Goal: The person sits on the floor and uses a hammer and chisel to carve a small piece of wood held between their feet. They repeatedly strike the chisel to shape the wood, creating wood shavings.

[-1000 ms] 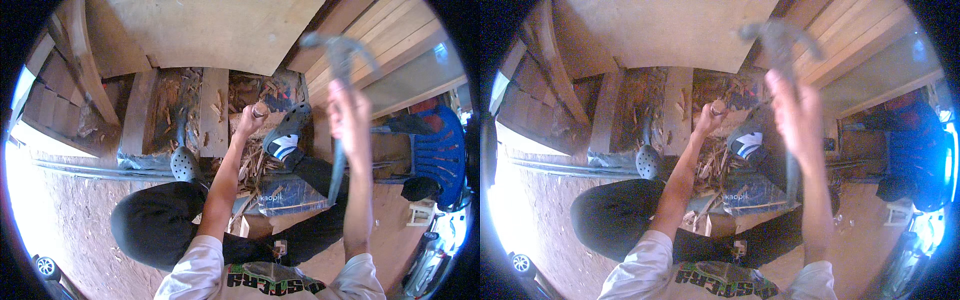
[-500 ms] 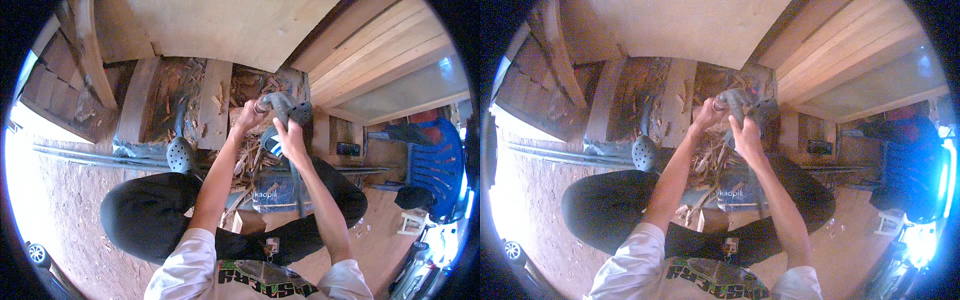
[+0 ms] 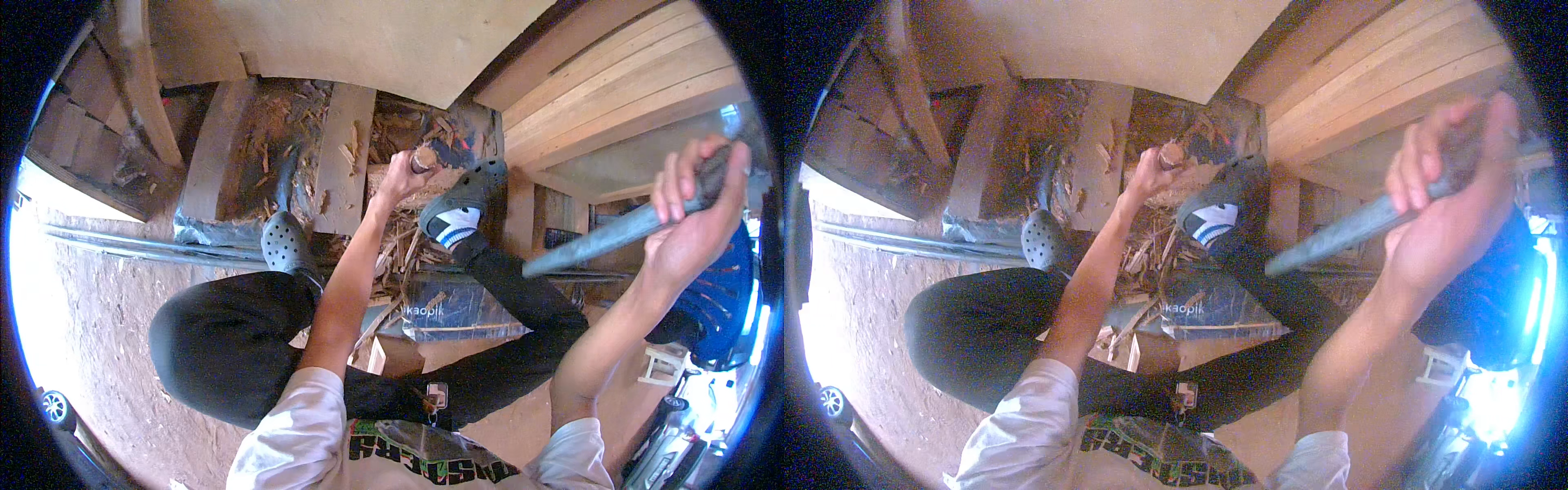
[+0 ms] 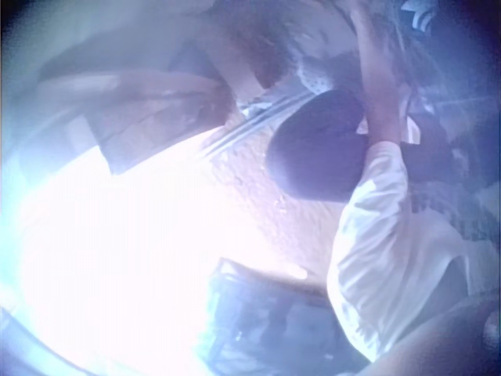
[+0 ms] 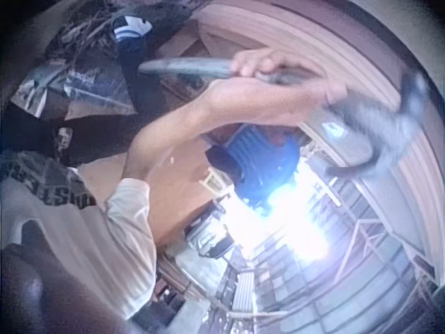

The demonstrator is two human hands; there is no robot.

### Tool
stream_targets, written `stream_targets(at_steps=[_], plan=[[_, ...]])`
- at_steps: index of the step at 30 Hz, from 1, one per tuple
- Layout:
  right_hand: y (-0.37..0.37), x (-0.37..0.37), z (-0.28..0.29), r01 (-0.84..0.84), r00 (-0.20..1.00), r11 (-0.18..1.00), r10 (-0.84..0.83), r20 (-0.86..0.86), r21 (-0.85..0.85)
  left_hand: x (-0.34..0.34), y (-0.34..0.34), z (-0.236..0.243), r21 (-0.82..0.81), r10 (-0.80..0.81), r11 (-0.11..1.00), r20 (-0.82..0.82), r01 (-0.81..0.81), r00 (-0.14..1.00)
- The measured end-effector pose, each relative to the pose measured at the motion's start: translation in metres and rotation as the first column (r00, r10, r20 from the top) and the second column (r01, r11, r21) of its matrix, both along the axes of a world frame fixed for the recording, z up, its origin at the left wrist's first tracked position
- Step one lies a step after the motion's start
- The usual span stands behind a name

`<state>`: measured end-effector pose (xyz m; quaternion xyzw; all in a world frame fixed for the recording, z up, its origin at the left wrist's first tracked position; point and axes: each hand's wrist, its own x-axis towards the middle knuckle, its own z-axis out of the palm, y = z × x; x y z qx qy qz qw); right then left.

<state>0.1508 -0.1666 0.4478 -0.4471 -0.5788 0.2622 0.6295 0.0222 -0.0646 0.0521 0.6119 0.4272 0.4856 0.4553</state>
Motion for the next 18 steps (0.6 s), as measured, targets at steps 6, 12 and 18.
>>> stream_targets(at_steps=[6, 12, 18], plan=[[0.012, -0.011, -0.145, 0.364, 0.932, 0.865, -0.336, 0.14, -0.345, -0.004, -0.004, -0.002, 0.157, 0.21, 0.972, -0.26, -0.173, 0.943], [-0.004, 0.009, -0.266, 0.25, 0.943, 0.744, -0.043, 0.33, -0.619, -0.024, -0.007, -0.001, 0.132, 0.23, 0.973, -0.493, -0.189, 0.839], [-0.007, 0.01, -0.19, 0.122, 0.992, 0.718, -0.099, 0.073, -0.686, -0.028, -0.009, 0.012, 0.057, 0.088, 0.996, -0.4, -0.071, 0.912]])
